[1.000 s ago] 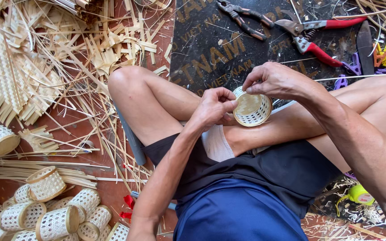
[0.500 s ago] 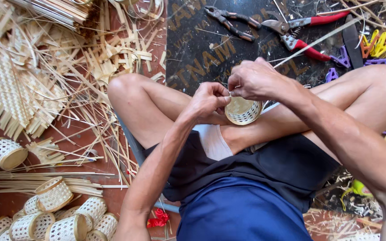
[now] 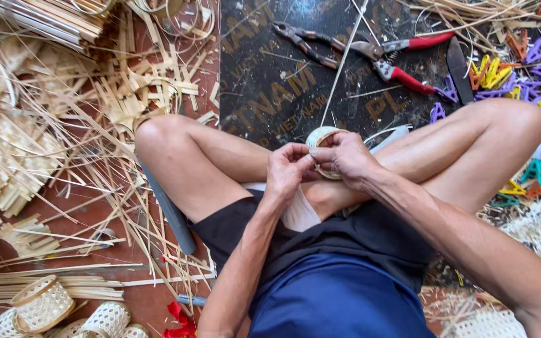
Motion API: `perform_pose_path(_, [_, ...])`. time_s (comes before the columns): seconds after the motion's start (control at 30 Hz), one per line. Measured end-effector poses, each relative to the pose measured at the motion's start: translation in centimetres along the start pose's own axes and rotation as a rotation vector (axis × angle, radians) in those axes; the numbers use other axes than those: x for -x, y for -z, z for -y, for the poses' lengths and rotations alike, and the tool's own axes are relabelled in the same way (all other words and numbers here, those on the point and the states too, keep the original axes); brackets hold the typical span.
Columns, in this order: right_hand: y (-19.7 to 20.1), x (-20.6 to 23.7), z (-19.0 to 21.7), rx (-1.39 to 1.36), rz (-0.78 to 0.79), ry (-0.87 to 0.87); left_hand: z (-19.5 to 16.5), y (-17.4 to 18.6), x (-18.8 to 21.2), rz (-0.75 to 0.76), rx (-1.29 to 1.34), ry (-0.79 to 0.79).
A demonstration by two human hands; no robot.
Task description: The person sits on the floor of a bamboo craft workshop and assembles small woven bamboo baskets. They fit a woven bamboo band around a basket body, thread thin bamboo strips to secure it, apply glue from a squeeze bottle along the rim, press the band into place, and set finished baskets on a pile beside them.
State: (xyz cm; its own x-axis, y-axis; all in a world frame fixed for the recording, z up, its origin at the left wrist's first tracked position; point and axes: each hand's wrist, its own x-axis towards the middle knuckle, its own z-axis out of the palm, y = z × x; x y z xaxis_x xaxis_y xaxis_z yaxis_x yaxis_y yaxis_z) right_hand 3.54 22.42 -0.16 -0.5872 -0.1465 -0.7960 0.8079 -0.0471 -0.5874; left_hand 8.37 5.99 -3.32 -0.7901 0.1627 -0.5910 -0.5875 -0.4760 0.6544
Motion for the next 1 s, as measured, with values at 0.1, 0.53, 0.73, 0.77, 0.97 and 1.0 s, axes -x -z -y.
perform_pose_path(0.1, [-0.1, 0.3, 0.0, -0.026, 0.016, 0.031, -0.8, 0.0, 0.1, 0.015, 0.020, -0.009])
perform_pose_path(0.53, [-0.6, 0.0, -1.0, -0.172, 0.008, 0.083, -0.5, 0.2, 0.1, 0.012, -0.003, 0.000])
perform_pose_path(0.73, [-1.0, 0.6, 0.3, -0.118, 0.013, 0.055, -0.5, 0.4, 0.1, 0.008, 0.026, 0.024])
perform_pose_path(0.77, [-0.7, 1.1, 1.2, -0.016, 0.031, 0.045, -0.5, 0.4, 0.1, 0.009, 0.029, 0.021])
perform_pose_path(0.97, [0.2, 5.0, 8.0, 1.213, -0.062, 1.107, -0.7, 0.3, -0.2, -0.012, -0.025, 0.054])
perform_pose_path(1.0, [-0.1, 4.3, 9.5, 1.428, -0.072, 1.392, -0.7, 0.3, -0.3, -0.001, -0.010, 0.055])
